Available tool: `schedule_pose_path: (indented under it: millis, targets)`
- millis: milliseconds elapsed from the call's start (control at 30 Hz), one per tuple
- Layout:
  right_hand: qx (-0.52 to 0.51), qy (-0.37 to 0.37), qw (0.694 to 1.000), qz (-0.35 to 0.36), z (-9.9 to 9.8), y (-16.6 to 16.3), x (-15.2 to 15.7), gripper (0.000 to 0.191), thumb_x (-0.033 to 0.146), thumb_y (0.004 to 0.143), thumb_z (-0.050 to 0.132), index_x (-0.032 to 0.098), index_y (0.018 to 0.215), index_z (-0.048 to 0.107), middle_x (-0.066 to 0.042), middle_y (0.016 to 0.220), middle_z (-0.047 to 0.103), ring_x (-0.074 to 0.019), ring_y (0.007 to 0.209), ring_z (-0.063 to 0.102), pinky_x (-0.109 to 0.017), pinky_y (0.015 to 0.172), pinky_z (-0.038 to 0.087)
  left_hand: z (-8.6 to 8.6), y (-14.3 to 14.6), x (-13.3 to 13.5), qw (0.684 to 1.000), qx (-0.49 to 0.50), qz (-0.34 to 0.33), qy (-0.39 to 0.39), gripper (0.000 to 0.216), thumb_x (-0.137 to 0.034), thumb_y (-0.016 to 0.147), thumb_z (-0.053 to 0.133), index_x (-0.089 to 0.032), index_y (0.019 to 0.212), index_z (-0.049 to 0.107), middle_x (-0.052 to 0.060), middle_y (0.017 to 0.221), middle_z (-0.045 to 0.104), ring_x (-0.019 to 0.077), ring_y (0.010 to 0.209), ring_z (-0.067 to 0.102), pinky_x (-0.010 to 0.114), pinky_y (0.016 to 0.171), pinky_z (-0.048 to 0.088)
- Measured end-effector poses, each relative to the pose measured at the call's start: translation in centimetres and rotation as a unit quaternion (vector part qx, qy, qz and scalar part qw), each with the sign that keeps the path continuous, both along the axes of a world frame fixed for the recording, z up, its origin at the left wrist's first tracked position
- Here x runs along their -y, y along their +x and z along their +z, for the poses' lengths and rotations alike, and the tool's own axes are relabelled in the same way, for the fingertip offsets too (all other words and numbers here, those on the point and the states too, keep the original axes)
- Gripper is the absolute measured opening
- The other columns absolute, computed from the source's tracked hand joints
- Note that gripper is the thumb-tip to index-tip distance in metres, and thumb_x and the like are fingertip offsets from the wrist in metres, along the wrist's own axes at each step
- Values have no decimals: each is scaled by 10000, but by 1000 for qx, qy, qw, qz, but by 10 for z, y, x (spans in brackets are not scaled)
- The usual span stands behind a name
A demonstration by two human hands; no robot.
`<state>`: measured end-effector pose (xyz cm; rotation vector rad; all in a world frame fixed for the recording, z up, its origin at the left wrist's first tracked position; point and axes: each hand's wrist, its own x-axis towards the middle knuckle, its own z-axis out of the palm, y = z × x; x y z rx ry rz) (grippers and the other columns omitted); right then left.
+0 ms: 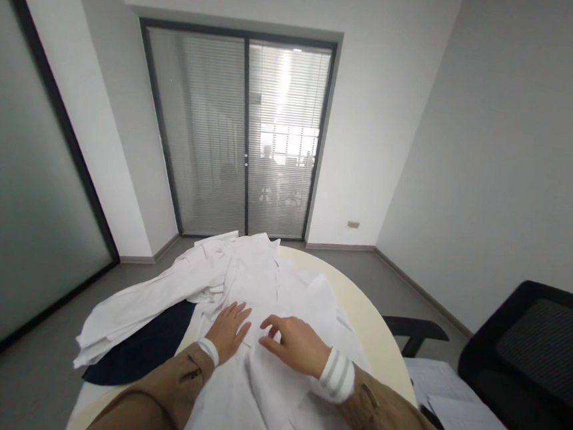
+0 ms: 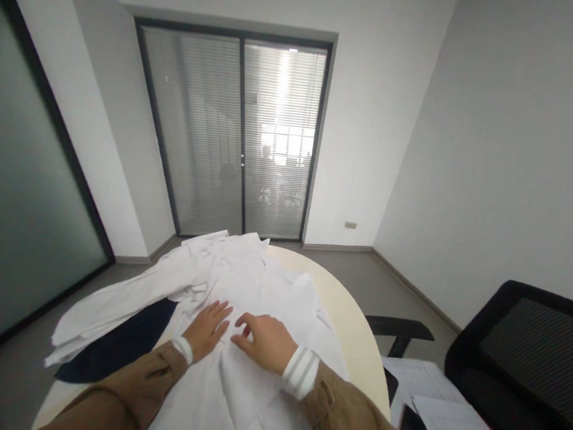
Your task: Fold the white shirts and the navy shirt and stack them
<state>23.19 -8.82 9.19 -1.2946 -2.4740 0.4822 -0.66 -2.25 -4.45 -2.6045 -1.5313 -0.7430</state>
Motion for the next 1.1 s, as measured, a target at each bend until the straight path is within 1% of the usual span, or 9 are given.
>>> schedule_pose_path:
  millis: [100,267,400,533,633,700,833,1000,1100]
  targets:
    - [48,20,997,-59,-13,13,-15,228,338,945,499,288,1130,624,-15,965,727,-193,868,664,-276,714,408,23,5,8,999,30,-9,-28,392,-345,980,356,-167,1188,637,130,1275,631,266,1206,556,462,1048,424]
    - [97,77,952,-278,-36,76,-66,336,66,827,522,182,1138,577,-110,1146,639,-223,1024,603,-280,761,417,67,22,39,980,49,32,-189,393,-483,951,405,-242,1199,591,26,898,712,198,807,660,314,755,489]
    - [24,37,926,-374,-61,130,-100,419,99,853,504,166,1266,526,-155,1239,601,-248,1105,573,-317,844,428,75,36,68,964,-8,10,-266,614,-575,804,599,-262,1323,500,45,933,701,267,857,662,351,766,475]
    - [-6,-16,936,-352,-83,155,-114,360,101,788,575,182,1135,627,-70,1005,710,-179,902,647,-269,805,446,76,43,77,938,122,-63,-319,573,-400,783,634,-233,1313,495,56,1024,670,237,906,625,328,807,465]
    - [-27,-15,941,-337,-92,161,-116,275,160,793,590,205,1051,671,-34,903,717,-163,827,649,-266,789,447,86,40,72,898,257,-95,-345,444,-413,841,551,-190,1225,547,25,914,626,172,773,568,274,718,442]
    - [-40,-8,939,-341,-97,165,-116,240,200,822,562,213,1031,678,-36,889,716,-170,818,648,-279,786,447,93,34,67,897,283,-85,-328,411,-438,867,510,-181,1181,576,2,829,575,157,733,516,265,703,417]
    - [-65,-4,933,-354,-104,176,-116,261,218,848,509,224,1061,660,-39,903,716,-176,813,648,-291,793,450,96,11,62,927,156,-51,-338,370,-399,828,554,-201,1129,638,-39,701,462,157,682,458,275,687,390]
    - [-101,-1,944,-313,-110,186,-113,221,217,810,505,215,971,656,-17,844,698,-169,775,625,-278,783,449,86,-12,59,888,40,-13,-457,635,-390,747,627,-199,1339,503,-55,679,517,152,554,490,266,561,407]
    - [-117,0,957,-267,-112,191,-111,193,214,757,508,207,897,641,-2,794,666,-168,741,591,-270,743,442,84,-9,52,898,26,4,-439,563,-398,804,562,-166,1315,514,-24,699,601,174,589,573,279,593,448]
